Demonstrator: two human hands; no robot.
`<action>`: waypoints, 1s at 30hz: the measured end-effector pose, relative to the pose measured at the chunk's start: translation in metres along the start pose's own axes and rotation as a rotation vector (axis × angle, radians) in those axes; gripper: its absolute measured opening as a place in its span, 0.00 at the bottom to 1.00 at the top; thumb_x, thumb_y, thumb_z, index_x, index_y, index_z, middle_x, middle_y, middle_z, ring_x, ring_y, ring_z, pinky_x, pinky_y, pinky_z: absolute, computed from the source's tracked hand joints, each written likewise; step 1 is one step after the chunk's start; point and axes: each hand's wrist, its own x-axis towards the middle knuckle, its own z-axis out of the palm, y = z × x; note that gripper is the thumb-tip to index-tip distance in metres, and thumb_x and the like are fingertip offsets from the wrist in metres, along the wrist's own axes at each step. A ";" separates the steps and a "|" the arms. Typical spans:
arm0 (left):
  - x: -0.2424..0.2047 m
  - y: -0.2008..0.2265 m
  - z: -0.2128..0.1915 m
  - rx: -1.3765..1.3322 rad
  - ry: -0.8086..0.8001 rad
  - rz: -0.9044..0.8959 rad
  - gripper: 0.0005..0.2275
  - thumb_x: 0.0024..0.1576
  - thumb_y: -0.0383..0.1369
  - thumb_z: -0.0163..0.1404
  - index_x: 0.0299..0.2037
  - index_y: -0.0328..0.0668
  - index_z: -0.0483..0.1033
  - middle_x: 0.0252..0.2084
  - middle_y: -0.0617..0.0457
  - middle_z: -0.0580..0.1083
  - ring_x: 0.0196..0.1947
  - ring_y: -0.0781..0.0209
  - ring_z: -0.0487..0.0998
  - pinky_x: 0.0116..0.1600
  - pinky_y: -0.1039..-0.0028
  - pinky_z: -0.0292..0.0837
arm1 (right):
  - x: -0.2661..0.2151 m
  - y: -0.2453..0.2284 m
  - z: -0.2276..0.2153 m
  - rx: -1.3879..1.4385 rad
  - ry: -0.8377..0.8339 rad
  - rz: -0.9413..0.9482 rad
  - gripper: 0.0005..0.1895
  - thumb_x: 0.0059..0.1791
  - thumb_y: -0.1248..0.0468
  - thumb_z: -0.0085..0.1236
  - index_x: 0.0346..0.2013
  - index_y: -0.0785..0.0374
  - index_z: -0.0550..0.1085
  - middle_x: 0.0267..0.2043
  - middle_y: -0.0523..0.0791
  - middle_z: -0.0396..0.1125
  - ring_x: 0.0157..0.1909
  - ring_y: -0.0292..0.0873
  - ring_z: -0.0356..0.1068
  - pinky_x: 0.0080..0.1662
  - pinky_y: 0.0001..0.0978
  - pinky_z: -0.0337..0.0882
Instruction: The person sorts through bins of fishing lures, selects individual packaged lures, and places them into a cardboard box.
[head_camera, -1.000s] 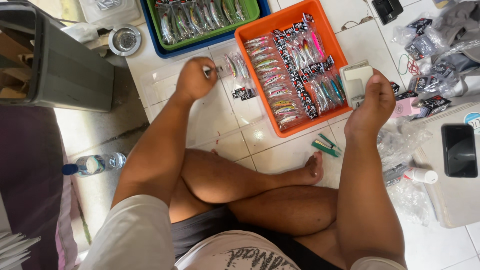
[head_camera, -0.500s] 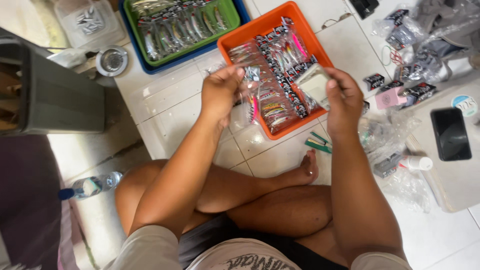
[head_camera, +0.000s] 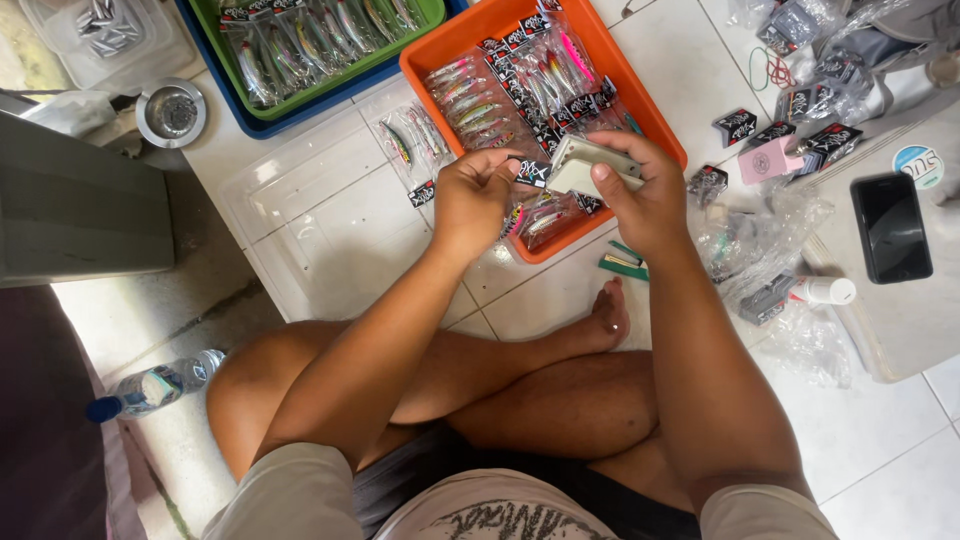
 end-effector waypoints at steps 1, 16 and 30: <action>0.000 0.000 0.001 0.000 0.001 -0.002 0.07 0.63 0.25 0.51 0.46 0.30 0.80 0.34 0.39 0.81 0.35 0.57 0.84 0.39 0.73 0.85 | 0.000 0.000 0.000 0.000 -0.001 0.002 0.18 0.56 0.57 0.57 0.55 0.66 0.76 0.46 0.52 0.72 0.52 0.44 0.70 0.58 0.44 0.69; -0.014 0.000 0.017 0.214 0.039 0.097 0.06 0.61 0.26 0.54 0.44 0.37 0.84 0.29 0.46 0.82 0.31 0.68 0.80 0.39 0.75 0.79 | -0.001 -0.004 0.002 -0.005 -0.069 0.010 0.16 0.57 0.59 0.56 0.54 0.69 0.75 0.43 0.55 0.71 0.50 0.50 0.72 0.56 0.48 0.69; -0.019 -0.001 0.019 0.164 0.055 0.036 0.07 0.63 0.25 0.49 0.45 0.33 0.82 0.30 0.38 0.81 0.30 0.58 0.85 0.33 0.76 0.81 | -0.001 0.002 0.005 -0.078 -0.072 0.009 0.15 0.57 0.60 0.58 0.53 0.68 0.77 0.40 0.55 0.69 0.48 0.53 0.72 0.53 0.48 0.69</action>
